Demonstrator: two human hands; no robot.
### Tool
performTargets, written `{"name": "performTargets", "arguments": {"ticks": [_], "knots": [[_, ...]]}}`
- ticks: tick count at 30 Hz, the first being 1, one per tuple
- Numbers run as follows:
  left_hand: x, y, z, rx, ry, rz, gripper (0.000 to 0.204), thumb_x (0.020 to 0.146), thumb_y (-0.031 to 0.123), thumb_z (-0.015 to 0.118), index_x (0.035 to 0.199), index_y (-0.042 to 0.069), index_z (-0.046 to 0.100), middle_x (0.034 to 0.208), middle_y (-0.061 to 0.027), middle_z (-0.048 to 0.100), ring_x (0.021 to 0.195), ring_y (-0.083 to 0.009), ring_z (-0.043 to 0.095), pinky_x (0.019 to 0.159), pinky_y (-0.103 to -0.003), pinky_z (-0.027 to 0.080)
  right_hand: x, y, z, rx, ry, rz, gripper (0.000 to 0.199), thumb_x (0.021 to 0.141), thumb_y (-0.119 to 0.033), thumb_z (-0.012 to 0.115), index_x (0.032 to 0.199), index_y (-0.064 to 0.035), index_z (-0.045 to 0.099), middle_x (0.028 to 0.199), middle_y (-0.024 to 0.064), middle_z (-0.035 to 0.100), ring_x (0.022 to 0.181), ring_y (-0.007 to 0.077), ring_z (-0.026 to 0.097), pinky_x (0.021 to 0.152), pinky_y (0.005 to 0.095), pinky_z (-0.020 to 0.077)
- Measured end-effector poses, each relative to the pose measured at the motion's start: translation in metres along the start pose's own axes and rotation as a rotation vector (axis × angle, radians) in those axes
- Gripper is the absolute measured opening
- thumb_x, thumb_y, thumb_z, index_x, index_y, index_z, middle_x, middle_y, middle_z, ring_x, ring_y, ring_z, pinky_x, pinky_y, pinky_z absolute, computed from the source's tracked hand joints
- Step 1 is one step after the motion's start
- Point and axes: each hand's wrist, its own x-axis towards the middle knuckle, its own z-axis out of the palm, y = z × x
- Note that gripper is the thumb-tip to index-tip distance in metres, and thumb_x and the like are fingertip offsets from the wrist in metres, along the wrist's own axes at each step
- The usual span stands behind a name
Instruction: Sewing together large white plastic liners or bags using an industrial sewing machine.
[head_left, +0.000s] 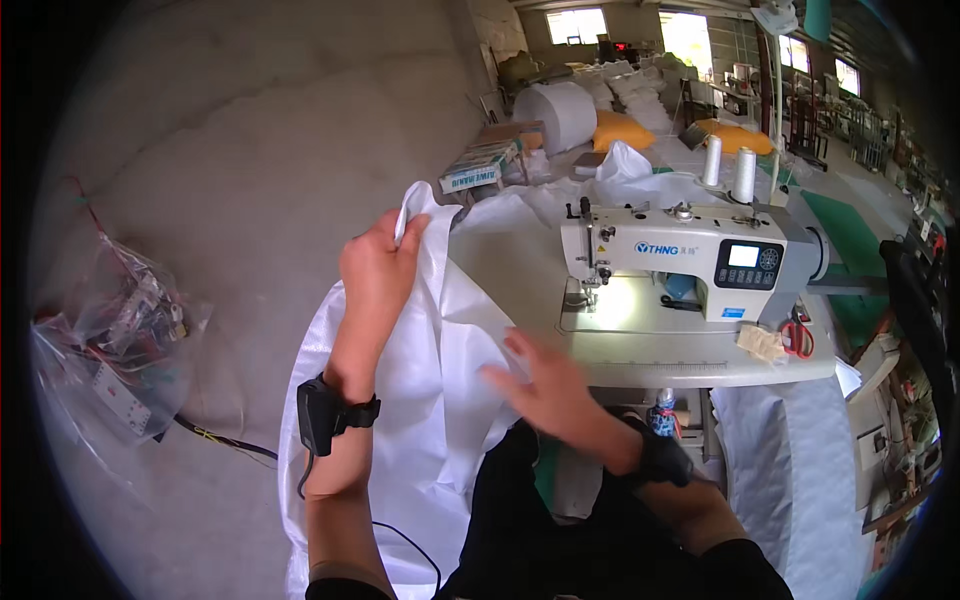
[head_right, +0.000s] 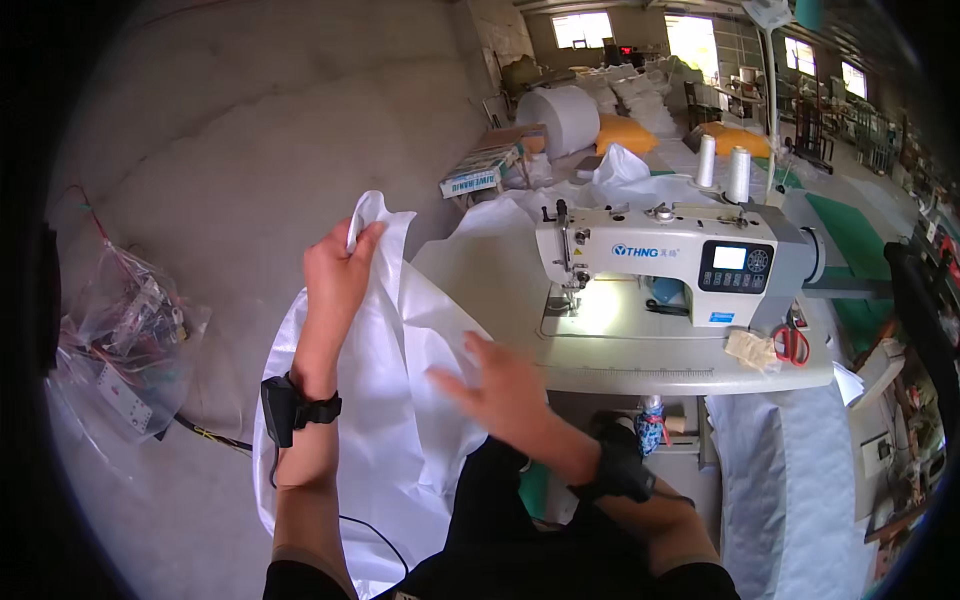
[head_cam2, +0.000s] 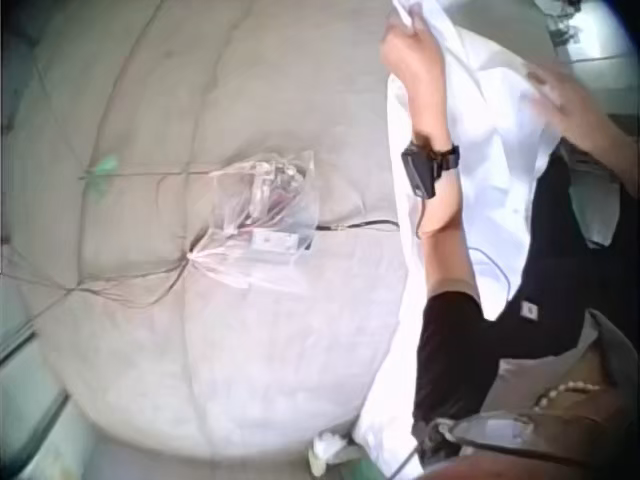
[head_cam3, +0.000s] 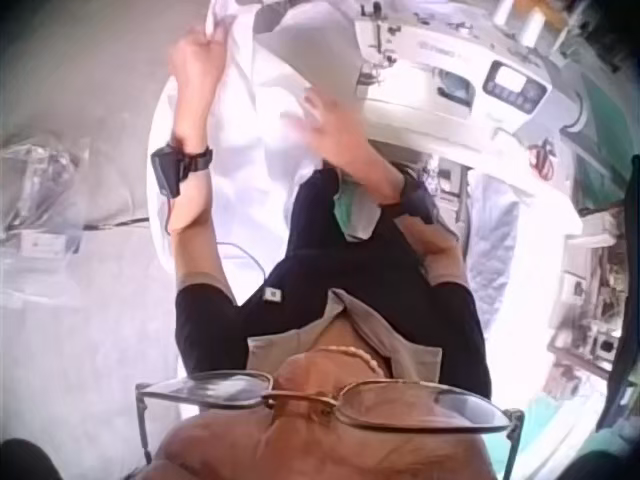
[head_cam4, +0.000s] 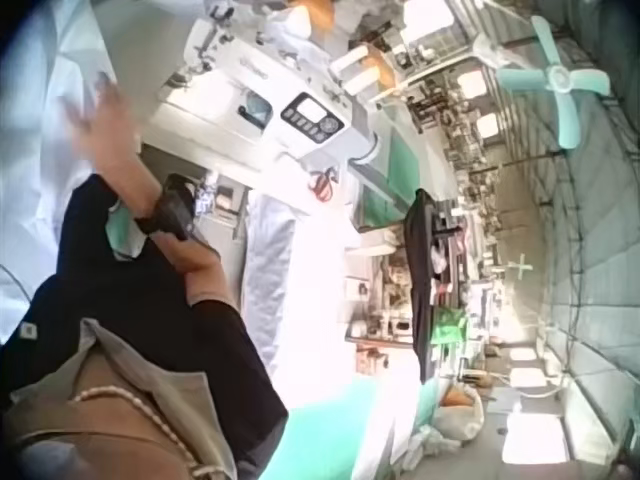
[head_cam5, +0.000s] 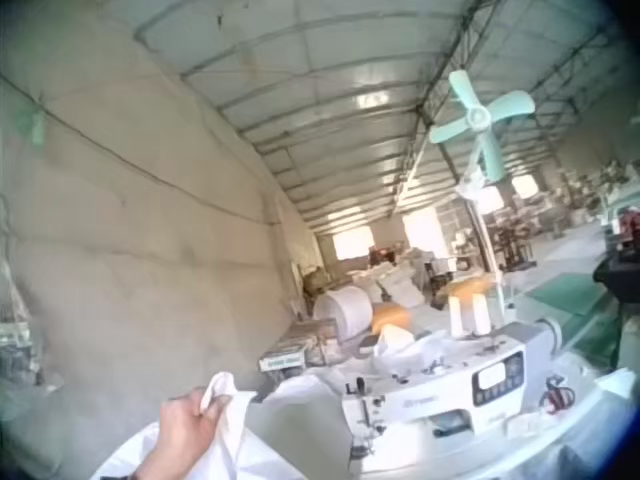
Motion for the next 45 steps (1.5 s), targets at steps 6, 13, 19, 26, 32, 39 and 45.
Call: {"name": "performTargets", "arguments": {"ticks": [6,13,19,26,32,39,45], "knots": [[-0.006,-0.046,0.014,-0.070,0.101,0.096,0.027,0.090,0.026,0.068,0.086,-0.001,0.065,0.059,-0.0214,0.056,0.054,-0.0354,0.058,0.055,-0.043,0.048,-0.008,0.021,0.002,0.236,0.004,-0.036,0.026,0.094,-0.019,0.060,0.115,-0.0041,0.061,0.101,0.0192,0.066,0.092,0.0388,0.064,0.077,0.0399,0.0531],[0.063,-0.292,-0.178,0.301,0.356,-0.267,0.051,0.094,0.047,0.056,0.114,0.002,0.067,0.088,-0.0211,0.069,0.077,-0.0344,0.067,0.073,-0.044,0.051,-0.156,0.139,-0.226,0.088,0.695,0.696,0.027,0.095,-0.019,0.060,0.111,0.0032,0.064,0.090,0.0049,0.067,0.081,0.0125,0.061,0.070,0.0291,0.0494],[0.054,-0.376,-0.080,0.710,0.109,-0.202,0.043,0.099,0.042,0.047,0.120,0.010,0.066,0.098,-0.0225,0.069,0.092,-0.0422,0.065,0.077,-0.049,0.051,-0.285,0.140,-0.285,0.464,0.687,0.792,0.028,0.085,-0.017,0.068,0.107,0.0015,0.068,0.090,0.0065,0.070,0.077,0.0155,0.064,0.071,0.0306,0.0514],[0.017,-0.306,0.219,0.514,-0.259,-0.326,0.063,0.091,0.060,0.052,0.117,0.004,0.060,0.098,-0.0188,0.068,0.095,-0.0411,0.064,0.080,-0.051,0.051,-0.382,0.178,-0.314,-0.614,0.575,1.325,0.029,0.083,-0.023,0.065,0.098,0.0011,0.068,0.089,0.0132,0.072,0.075,0.0296,0.067,0.073,0.0399,0.0514],[-0.079,-0.182,0.324,0.380,-0.553,0.146,0.073,0.089,0.061,0.053,0.137,0.007,0.048,0.143,-0.0137,0.045,0.137,-0.0354,0.034,0.106,-0.066,0.026,-0.358,0.153,-0.306,-1.277,0.002,1.596,0.037,0.077,-0.025,0.073,0.104,-0.0014,0.066,0.102,0.0214,0.068,0.098,0.0402,0.064,0.082,0.0482,0.0518],[-0.198,-0.137,0.284,0.307,-0.636,-0.035,0.063,0.093,0.060,0.046,0.137,0.016,0.053,0.149,-0.0153,0.040,0.139,-0.0385,0.032,0.103,-0.073,0.023,-0.116,0.133,-0.226,-0.305,0.192,0.484,0.034,0.089,-0.006,0.067,0.123,-0.0012,0.060,0.093,0.0186,0.069,0.082,0.0245,0.069,0.074,0.0324,0.0543],[-0.225,-0.110,0.256,0.338,-0.487,-0.037,0.059,0.091,0.058,0.050,0.133,0.016,0.056,0.146,-0.0150,0.043,0.136,-0.0375,0.035,0.099,-0.074,0.026,0.074,0.132,-0.021,-0.179,-0.361,-0.113,0.033,0.094,-0.022,0.064,0.123,-0.0068,0.061,0.097,0.0175,0.069,0.085,0.0303,0.070,0.074,0.0357,0.0555]]}}
